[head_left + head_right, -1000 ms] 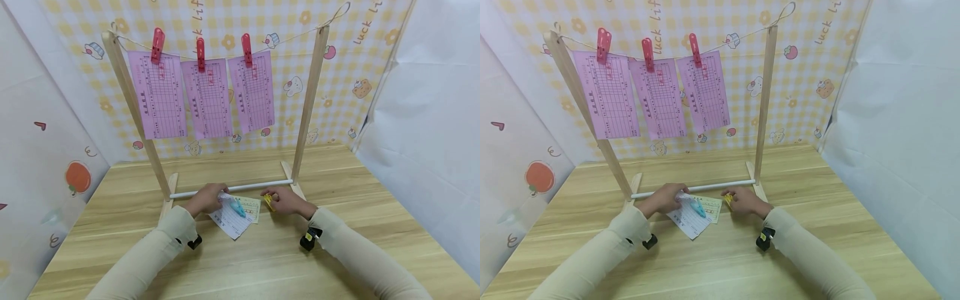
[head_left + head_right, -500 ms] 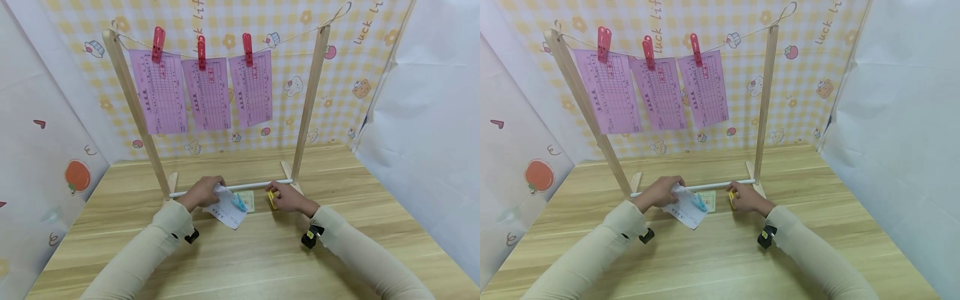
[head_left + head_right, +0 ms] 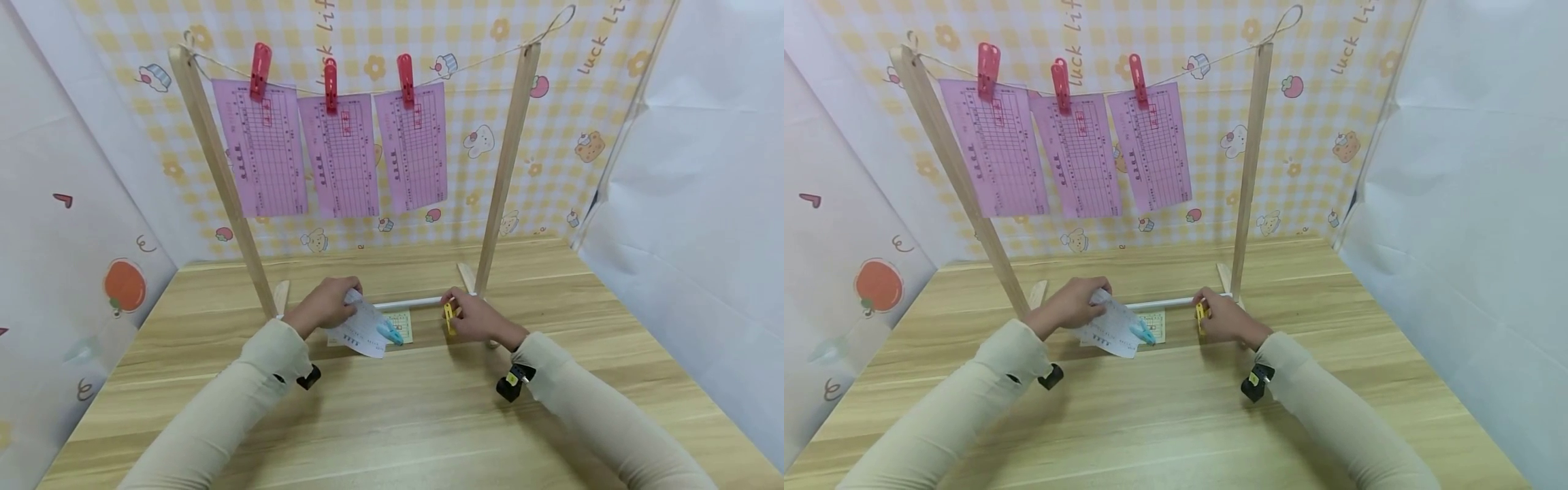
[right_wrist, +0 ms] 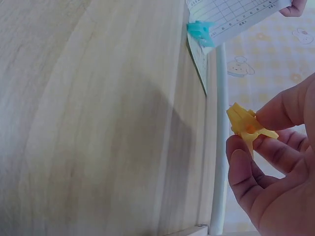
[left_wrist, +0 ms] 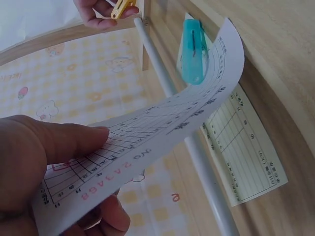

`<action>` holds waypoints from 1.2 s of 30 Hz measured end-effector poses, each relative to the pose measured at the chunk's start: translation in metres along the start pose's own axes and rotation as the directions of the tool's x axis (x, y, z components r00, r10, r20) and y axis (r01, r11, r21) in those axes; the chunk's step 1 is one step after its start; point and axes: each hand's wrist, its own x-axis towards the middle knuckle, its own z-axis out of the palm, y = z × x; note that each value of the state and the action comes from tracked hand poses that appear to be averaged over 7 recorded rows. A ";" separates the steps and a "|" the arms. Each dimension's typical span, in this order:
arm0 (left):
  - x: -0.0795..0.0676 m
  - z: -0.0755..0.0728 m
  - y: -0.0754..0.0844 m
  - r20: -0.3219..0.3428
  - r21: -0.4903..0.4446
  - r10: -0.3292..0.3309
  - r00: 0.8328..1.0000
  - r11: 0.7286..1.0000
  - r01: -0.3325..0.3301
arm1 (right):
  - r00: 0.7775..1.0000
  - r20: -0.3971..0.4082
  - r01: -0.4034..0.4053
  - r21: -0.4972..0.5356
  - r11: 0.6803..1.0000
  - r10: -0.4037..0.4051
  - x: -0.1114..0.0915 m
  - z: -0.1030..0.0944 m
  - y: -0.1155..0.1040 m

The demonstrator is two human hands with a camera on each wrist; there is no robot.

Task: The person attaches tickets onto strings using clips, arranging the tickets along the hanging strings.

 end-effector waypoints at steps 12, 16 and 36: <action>0.002 -0.014 0.007 -0.091 -0.045 0.072 0.993 0.996 -0.076 | 0.999 -0.036 -0.017 0.007 1.000 0.017 -0.002 -0.012 -0.004; -0.001 -0.020 0.011 -0.134 -0.044 0.099 0.986 0.993 -0.106 | 0.998 -0.066 -0.023 -0.017 1.000 0.022 -0.002 -0.015 -0.004; 0.005 -0.025 0.023 -0.321 -0.076 0.134 0.937 0.983 -0.166 | 0.994 -0.100 -0.044 -0.022 0.999 0.042 -0.004 -0.034 -0.011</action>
